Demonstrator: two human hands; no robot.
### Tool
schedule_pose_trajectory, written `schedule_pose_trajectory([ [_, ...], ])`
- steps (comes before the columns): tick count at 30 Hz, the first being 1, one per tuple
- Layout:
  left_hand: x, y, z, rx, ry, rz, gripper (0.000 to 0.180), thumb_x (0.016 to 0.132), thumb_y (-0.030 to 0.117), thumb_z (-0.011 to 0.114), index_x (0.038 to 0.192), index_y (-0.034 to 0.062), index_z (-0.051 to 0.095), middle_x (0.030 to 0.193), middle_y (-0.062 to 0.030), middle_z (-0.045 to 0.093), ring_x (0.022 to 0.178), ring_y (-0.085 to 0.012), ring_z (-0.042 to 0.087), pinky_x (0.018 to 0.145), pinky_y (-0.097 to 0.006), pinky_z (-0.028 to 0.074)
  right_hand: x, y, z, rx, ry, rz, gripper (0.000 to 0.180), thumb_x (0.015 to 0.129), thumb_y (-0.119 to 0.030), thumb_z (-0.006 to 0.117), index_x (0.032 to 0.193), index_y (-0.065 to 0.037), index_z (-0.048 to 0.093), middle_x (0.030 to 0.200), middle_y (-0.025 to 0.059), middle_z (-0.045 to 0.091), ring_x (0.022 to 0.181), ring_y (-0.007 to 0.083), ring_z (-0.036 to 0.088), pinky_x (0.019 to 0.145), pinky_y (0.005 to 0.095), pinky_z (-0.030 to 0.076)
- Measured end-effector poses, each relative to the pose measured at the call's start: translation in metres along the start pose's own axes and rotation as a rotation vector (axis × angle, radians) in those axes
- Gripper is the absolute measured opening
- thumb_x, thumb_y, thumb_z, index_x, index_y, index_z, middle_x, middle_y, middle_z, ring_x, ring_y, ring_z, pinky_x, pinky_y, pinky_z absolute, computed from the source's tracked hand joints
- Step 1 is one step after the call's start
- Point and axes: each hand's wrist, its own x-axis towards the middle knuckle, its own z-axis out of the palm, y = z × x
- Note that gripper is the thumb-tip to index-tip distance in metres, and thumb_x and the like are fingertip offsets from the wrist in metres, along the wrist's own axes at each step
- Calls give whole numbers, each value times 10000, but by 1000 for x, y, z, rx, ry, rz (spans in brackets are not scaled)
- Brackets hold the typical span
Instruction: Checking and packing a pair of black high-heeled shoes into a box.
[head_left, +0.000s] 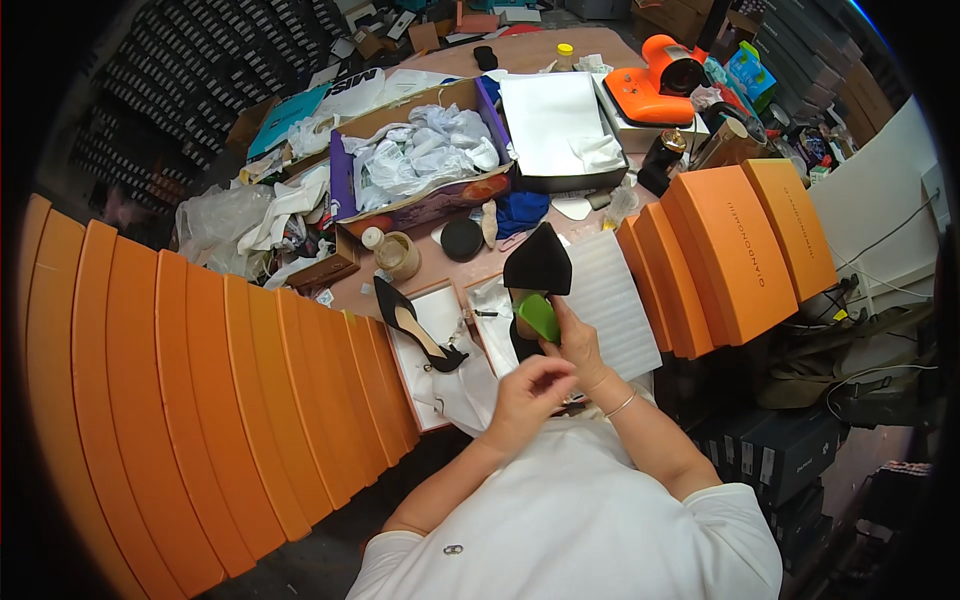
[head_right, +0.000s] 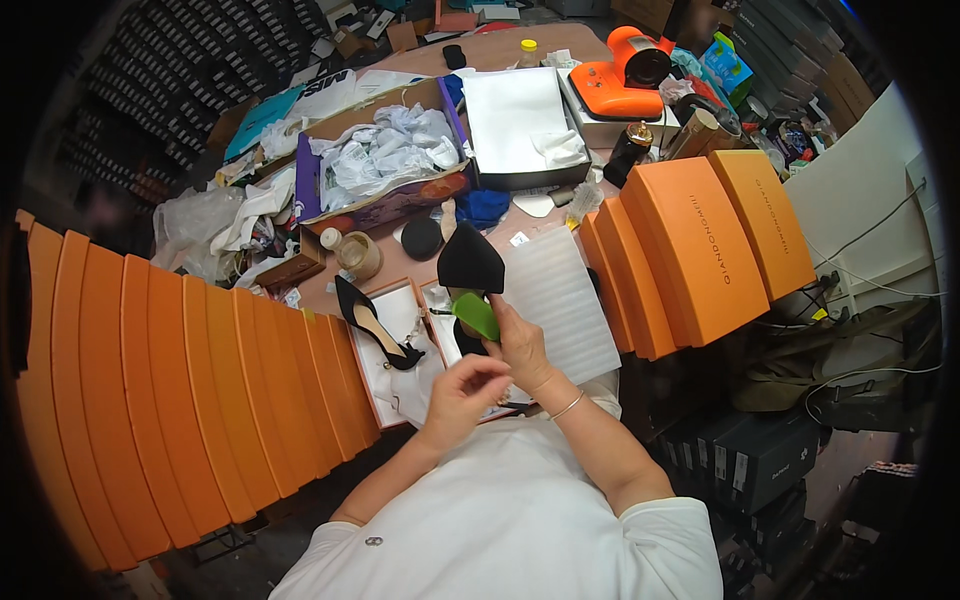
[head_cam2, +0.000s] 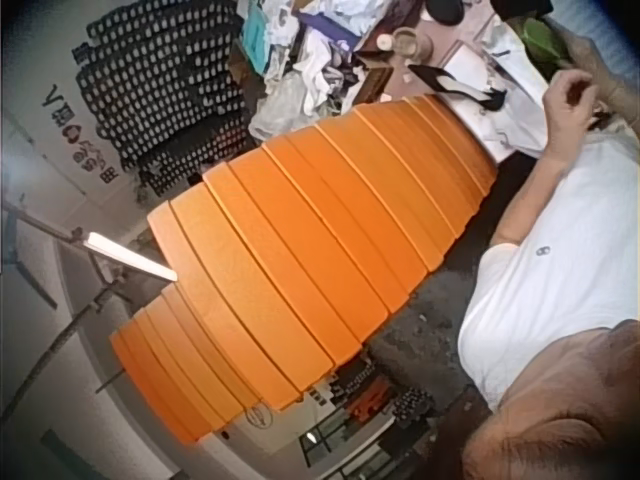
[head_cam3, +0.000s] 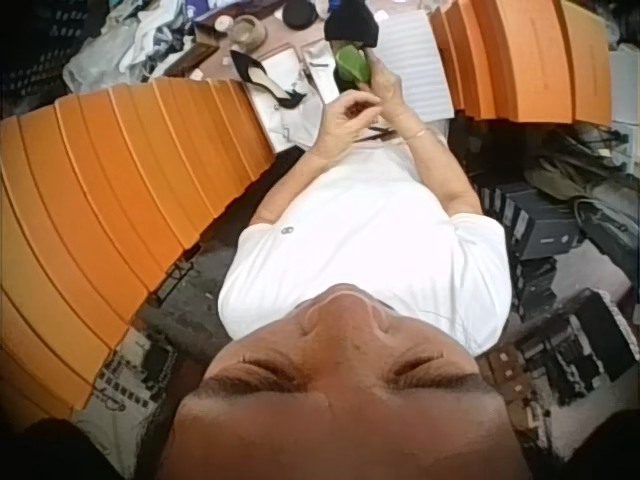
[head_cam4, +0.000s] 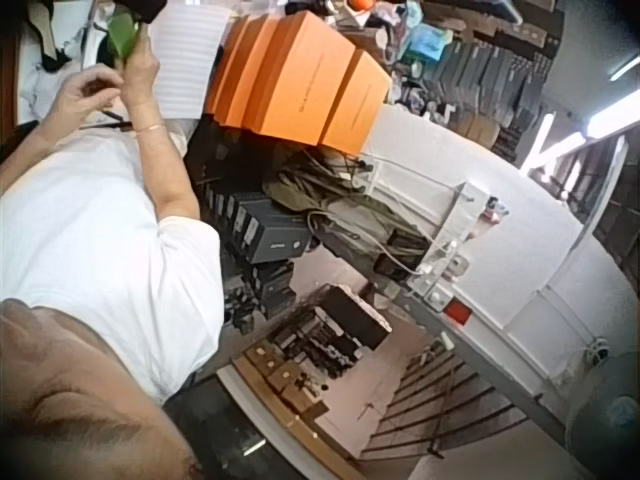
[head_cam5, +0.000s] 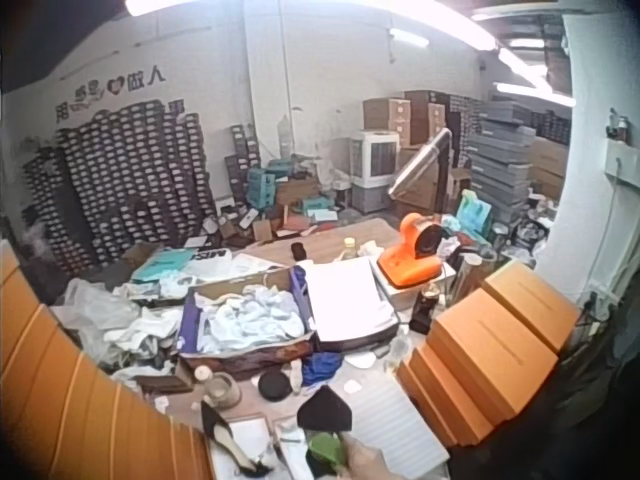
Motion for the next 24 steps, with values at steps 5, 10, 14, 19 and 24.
schedule_pose_trajectory([
  [5,-24,-23,1,334,-391,173,267,848,71,681,1105,24,631,972,-36,642,798,-126,612,662,-247,501,7,4,-22,101,81,52,647,765,-20,663,1339,48,372,1034,257,619,858,408,647,706,393,525],
  [10,-32,-52,-62,-387,-150,-451,434,954,418,508,1054,13,630,917,-31,620,740,-117,595,608,-231,462,16,-14,-42,202,92,96,635,787,-29,666,1336,49,358,938,214,631,793,385,646,675,373,515],
  [14,0,-61,-80,-824,-134,-573,660,933,649,351,1150,65,570,915,-20,629,811,-149,622,670,-285,471,23,-37,-43,203,-186,-212,567,705,-42,726,1205,-14,462,866,192,603,753,408,606,619,430,488],
  [19,-15,-105,-94,-1019,-343,-499,395,953,396,524,1242,126,509,1224,-43,576,1149,-191,566,960,-375,492,31,-67,-32,251,-574,-400,601,699,-67,737,1251,-87,498,995,100,640,829,307,636,677,380,516],
  [24,-12,-61,-48,-1031,232,-617,396,971,432,443,1215,130,520,1229,-78,565,1153,-264,557,977,-501,469,32,-55,-36,-10,-508,-323,762,746,-178,739,1414,-111,377,1093,96,581,831,298,628,676,364,523],
])
